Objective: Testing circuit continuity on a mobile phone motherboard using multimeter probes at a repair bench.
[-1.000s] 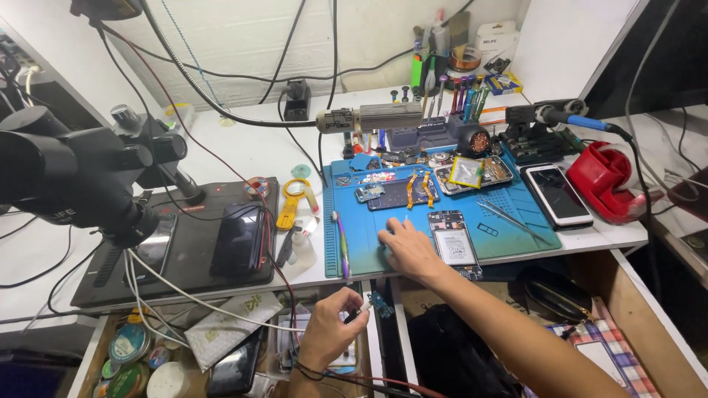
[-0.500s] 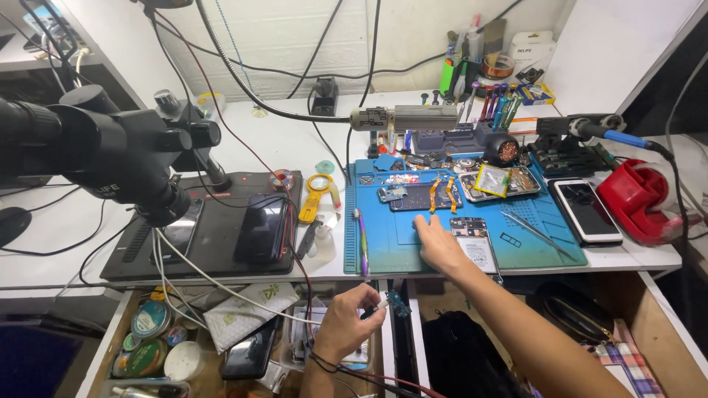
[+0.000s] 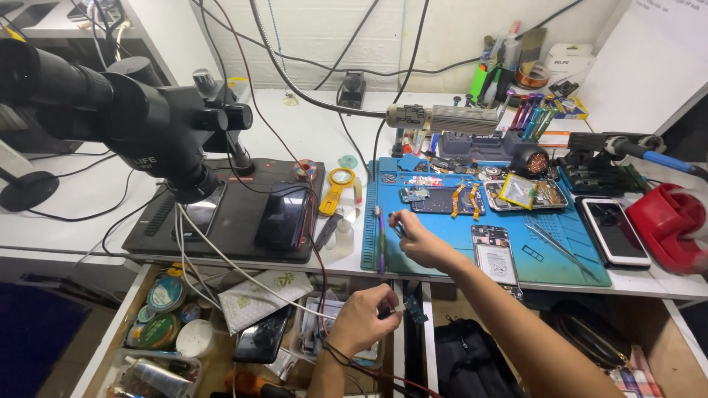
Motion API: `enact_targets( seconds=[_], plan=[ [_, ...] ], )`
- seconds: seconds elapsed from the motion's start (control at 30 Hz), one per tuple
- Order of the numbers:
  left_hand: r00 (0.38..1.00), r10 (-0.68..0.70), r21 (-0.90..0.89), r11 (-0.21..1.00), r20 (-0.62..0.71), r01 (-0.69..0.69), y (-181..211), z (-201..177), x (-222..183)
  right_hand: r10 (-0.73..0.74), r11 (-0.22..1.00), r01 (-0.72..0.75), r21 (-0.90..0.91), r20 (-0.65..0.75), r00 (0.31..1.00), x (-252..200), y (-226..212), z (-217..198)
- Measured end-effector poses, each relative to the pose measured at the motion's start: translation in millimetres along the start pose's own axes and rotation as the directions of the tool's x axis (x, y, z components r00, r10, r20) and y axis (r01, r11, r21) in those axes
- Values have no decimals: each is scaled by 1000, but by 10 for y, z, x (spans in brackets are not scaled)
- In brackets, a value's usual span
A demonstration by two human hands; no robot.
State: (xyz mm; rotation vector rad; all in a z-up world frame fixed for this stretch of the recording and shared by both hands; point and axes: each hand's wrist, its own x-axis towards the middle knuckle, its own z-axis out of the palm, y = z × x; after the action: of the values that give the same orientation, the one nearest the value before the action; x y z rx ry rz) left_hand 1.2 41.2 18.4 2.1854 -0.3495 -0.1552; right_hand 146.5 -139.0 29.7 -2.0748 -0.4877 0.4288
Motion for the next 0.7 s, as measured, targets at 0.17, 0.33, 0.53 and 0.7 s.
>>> enact_targets(
  seconds=[0.17, 0.33, 0.53, 0.7],
  plan=[
    [995, -93, -14, 996, 39, 93, 116, -130, -42, 94, 994, -97, 56, 50, 994, 258, -214, 224],
    [984, -162, -23, 986, 79, 164, 204, -205, -52, 143, 988, -144, 58, 27, 989, 501, -262, 392],
    [971, -223, -27, 974, 90, 226, 264, -229, -64, 240, 964, -243, 112, 38, 970, 687, -299, 493],
    [981, -175, -41, 983, 78, 179, 181, -184, -50, 196, 957, -204, 207, 57, 979, 634, -427, 443]
  ],
)
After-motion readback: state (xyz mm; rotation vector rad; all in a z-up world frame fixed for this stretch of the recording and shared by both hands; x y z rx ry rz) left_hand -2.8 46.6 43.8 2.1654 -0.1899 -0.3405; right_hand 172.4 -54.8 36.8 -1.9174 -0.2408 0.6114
